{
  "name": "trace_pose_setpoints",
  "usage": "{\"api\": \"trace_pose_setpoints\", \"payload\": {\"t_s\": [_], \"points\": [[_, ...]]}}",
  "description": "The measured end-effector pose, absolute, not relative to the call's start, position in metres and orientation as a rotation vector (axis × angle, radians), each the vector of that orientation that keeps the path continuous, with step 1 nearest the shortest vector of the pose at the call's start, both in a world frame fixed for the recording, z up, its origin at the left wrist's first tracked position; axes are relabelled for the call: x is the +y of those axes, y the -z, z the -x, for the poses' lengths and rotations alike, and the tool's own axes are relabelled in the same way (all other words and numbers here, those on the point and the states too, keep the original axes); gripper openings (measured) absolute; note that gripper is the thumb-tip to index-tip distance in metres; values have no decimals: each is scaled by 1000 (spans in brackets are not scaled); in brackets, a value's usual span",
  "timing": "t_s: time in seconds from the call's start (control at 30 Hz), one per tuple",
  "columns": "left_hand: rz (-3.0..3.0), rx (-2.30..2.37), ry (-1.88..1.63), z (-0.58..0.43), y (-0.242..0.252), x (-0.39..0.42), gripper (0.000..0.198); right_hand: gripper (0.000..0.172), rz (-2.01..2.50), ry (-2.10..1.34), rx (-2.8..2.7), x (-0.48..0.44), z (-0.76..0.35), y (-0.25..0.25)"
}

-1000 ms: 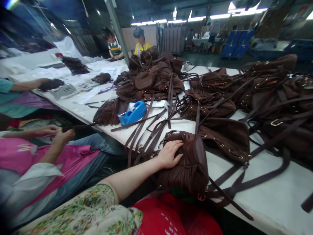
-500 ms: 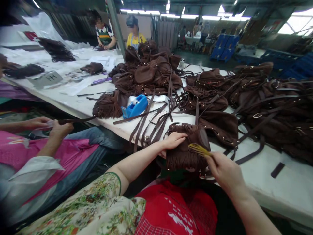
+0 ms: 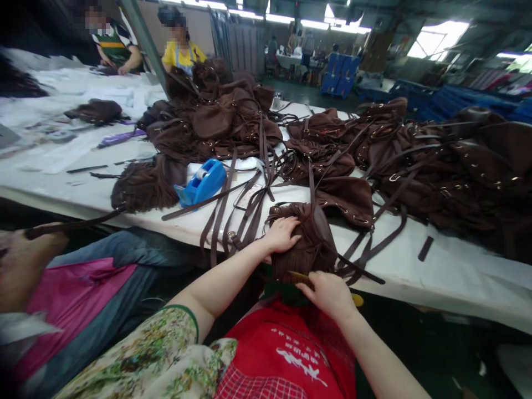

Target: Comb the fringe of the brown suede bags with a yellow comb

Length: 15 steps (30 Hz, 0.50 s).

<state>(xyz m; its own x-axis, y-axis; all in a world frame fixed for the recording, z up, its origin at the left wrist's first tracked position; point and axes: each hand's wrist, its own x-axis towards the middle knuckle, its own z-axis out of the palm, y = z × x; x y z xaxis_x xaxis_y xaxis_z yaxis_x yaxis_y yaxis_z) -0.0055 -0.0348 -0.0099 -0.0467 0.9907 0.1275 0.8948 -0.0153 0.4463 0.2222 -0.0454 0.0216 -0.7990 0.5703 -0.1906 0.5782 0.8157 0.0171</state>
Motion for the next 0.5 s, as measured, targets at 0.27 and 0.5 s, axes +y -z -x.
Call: {"api": "trace_pose_setpoints", "payload": {"t_s": [0.27, 0.5], "points": [[-2018, 2102, -490, -2, 6, -34, 35, 46, -848, 615, 2800, -68, -256, 2], [-1885, 1924, -1049, -19, -20, -55, 29, 44, -1082, 1149, 2824, -52, -260, -9]]}}
